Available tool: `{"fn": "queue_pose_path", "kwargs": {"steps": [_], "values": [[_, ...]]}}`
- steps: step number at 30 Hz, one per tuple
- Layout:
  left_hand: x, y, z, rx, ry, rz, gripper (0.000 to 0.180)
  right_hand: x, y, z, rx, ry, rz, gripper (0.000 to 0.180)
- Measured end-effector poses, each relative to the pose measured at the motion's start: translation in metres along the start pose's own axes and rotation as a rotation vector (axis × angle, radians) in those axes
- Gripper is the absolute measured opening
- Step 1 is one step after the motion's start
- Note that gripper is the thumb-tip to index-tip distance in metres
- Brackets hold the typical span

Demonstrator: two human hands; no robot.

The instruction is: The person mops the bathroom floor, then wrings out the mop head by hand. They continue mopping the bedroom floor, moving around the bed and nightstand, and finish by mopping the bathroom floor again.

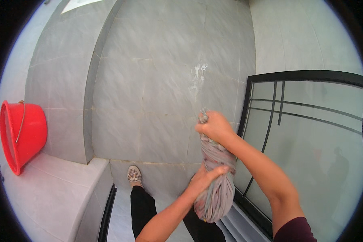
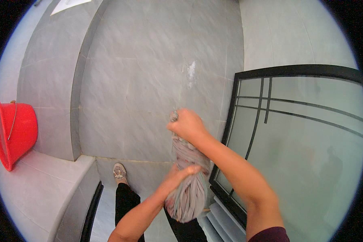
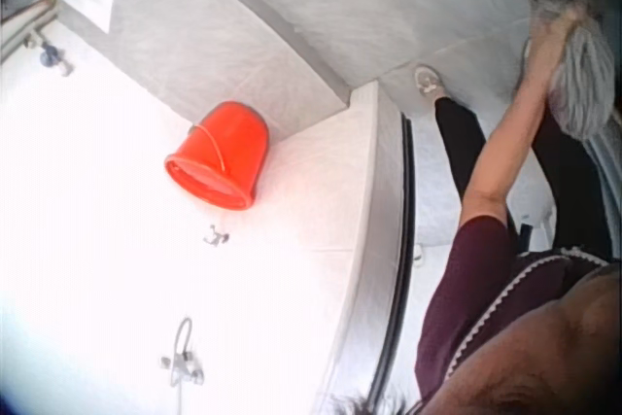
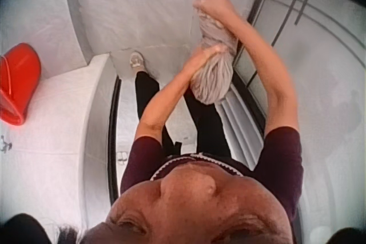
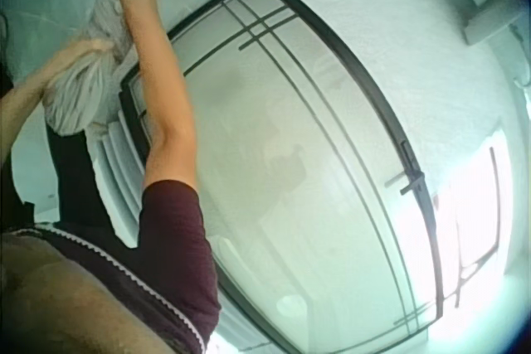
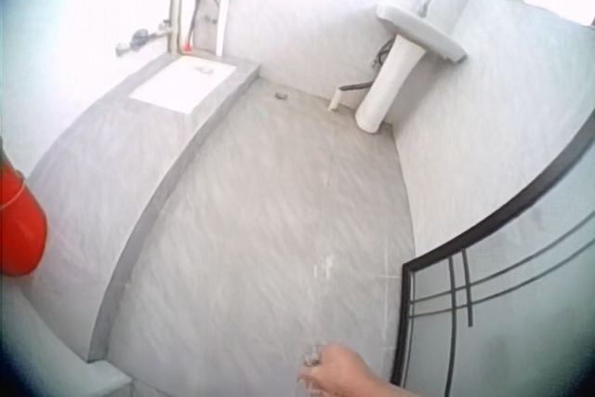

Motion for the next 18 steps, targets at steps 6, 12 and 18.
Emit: {"fn": "queue_pose_path", "kwargs": {"steps": [6, 12, 18], "values": [[0.03, 0.018, -0.006, 0.104, -0.07, 0.168, 0.081, 0.03, -0.041, 0.024, -0.299, 0.062, 0.21, 0.024], [0.062, 0.041, -0.051, 0.248, -0.135, 0.334, 0.078, 0.029, -0.079, 0.035, -0.42, 0.16, 0.243, 0.017], [0.052, 0.02, -0.053, 0.162, -0.105, 0.326, 0.086, 0.005, -0.049, 0.038, -0.088, 0.169, 0.263, 0.04]]}}
Point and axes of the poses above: each hand's wrist, its own x-axis towards the middle knuckle, its own y-axis out of the back of the hand, z = x × y, the point moved 2 cm from there along x, towards the middle knuckle, and after that the axes turned 6 degrees about x, right-handed, at the moved point
